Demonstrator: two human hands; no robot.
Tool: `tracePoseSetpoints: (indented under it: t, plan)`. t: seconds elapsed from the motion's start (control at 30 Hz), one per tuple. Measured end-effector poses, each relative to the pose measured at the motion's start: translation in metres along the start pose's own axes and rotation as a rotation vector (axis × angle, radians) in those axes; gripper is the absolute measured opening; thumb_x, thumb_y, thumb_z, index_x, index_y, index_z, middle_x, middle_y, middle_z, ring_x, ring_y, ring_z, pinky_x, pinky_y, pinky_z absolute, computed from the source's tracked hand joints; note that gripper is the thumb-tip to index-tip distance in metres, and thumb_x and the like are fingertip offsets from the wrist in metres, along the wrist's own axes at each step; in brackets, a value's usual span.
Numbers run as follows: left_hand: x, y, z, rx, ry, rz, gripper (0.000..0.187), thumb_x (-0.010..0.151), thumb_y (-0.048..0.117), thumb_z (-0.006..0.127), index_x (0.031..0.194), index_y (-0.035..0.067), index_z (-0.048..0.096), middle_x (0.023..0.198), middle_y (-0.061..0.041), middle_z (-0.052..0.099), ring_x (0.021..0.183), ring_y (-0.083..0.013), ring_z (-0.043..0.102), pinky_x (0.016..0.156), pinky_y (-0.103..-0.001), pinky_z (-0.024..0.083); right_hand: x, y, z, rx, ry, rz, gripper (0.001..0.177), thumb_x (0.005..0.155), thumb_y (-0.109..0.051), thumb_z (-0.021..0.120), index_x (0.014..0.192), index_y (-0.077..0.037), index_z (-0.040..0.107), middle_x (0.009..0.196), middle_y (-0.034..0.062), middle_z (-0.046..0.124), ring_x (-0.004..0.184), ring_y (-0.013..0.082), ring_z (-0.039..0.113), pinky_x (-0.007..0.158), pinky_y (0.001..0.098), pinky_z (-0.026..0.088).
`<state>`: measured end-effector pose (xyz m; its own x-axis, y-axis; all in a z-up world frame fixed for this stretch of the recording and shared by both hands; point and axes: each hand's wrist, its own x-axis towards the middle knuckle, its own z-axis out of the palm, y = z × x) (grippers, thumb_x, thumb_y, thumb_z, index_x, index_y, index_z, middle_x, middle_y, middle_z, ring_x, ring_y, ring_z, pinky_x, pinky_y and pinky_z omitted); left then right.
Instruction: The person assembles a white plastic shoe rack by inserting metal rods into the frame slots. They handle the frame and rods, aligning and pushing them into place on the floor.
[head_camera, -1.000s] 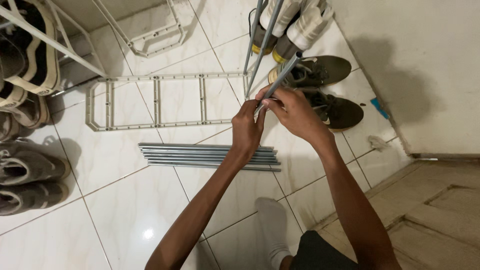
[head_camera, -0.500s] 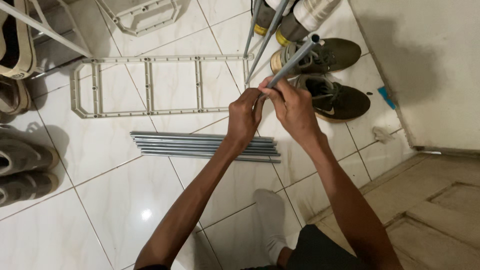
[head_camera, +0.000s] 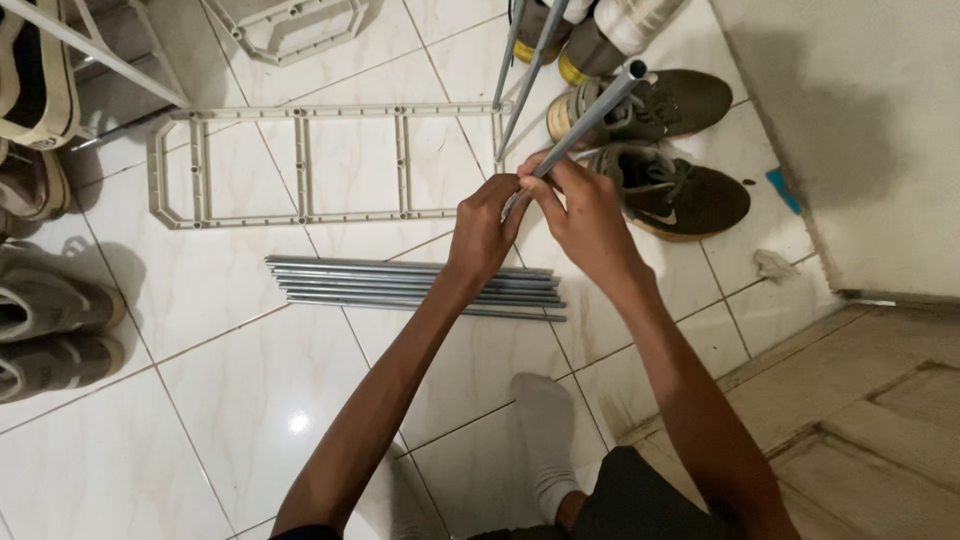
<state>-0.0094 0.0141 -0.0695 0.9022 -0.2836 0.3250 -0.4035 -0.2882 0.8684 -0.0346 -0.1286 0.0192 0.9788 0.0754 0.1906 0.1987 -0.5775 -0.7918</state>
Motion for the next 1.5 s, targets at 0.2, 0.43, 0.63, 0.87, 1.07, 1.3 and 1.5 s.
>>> tracePoseSetpoints:
  t: [0.2,0.43,0.63,0.87,1.07,1.3,1.5]
  plan:
    - [-0.015,-0.019,0.006,0.027,-0.014,-0.117,0.018,0.094,0.011,0.076,0.106,0.0,0.07,0.102,-0.017,0.072,0.085,-0.036,0.072,0.071,-0.041,0.057,0.004,0.016,0.0,-0.043,-0.23,0.092,0.015,0.102,-0.01,0.067,0.114,-0.001,0.067,0.098,0.0175,0.075,0.091,0.0314,0.075,0.079,0.0413,0.056]
    - [-0.011,-0.04,0.018,0.001,0.033,-0.073,0.014,0.094,0.009,0.075,0.102,-0.001,0.068,0.1,-0.017,0.072,0.087,-0.034,0.073,0.073,-0.041,0.059,0.001,0.033,0.01,-0.098,-0.167,0.03,0.017,0.102,-0.011,0.068,0.116,-0.002,0.066,0.097,0.0164,0.076,0.089,0.0301,0.077,0.071,0.0391,0.057]
    - [-0.008,-0.038,0.011,-0.057,-0.045,-0.07,0.011,0.096,0.003,0.071,0.105,-0.002,0.067,0.098,-0.017,0.071,0.084,-0.0332,0.073,0.072,-0.04,0.057,-0.006,0.037,0.022,-0.115,-0.091,0.035,0.018,0.104,-0.009,0.069,0.116,0.001,0.062,0.102,0.0169,0.075,0.089,0.0308,0.076,0.071,0.0395,0.057]
    - [0.002,-0.044,-0.001,-0.096,-0.139,0.048,0.016,0.095,-0.001,0.07,0.11,-0.002,0.067,0.099,-0.017,0.069,0.084,-0.0357,0.071,0.071,-0.041,0.057,-0.008,0.038,0.032,-0.119,-0.003,0.009,0.017,0.105,-0.007,0.069,0.115,0.003,0.059,0.108,0.0168,0.072,0.094,0.032,0.074,0.075,0.0398,0.056]
    - [-0.003,-0.044,0.001,-0.05,-0.158,-0.001,0.012,0.097,0.002,0.069,0.109,-0.001,0.067,0.1,-0.017,0.068,0.082,-0.0384,0.07,0.068,-0.045,0.054,-0.002,0.029,0.017,-0.075,-0.116,0.01,0.021,0.101,-0.008,0.073,0.117,0.002,0.063,0.113,0.0164,0.071,0.107,0.0329,0.07,0.088,0.0424,0.055]
    - [-0.009,-0.042,0.008,0.035,-0.099,0.059,0.018,0.097,0.007,0.068,0.113,-0.001,0.065,0.108,-0.018,0.069,0.081,-0.0384,0.07,0.068,-0.045,0.057,0.007,0.016,-0.002,0.154,-0.197,0.026,0.02,0.106,-0.009,0.066,0.125,-0.002,0.062,0.119,0.0095,0.073,0.117,0.0221,0.072,0.106,0.0377,0.059]
    - [-0.012,-0.033,0.009,0.062,-0.075,0.035,0.018,0.099,0.008,0.067,0.114,-0.002,0.064,0.098,-0.021,0.07,0.078,-0.0388,0.07,0.064,-0.045,0.056,0.01,0.008,-0.004,0.092,-0.245,0.087,0.015,0.106,-0.009,0.064,0.12,-0.004,0.068,0.111,0.0083,0.075,0.107,0.0205,0.076,0.101,0.0373,0.058]
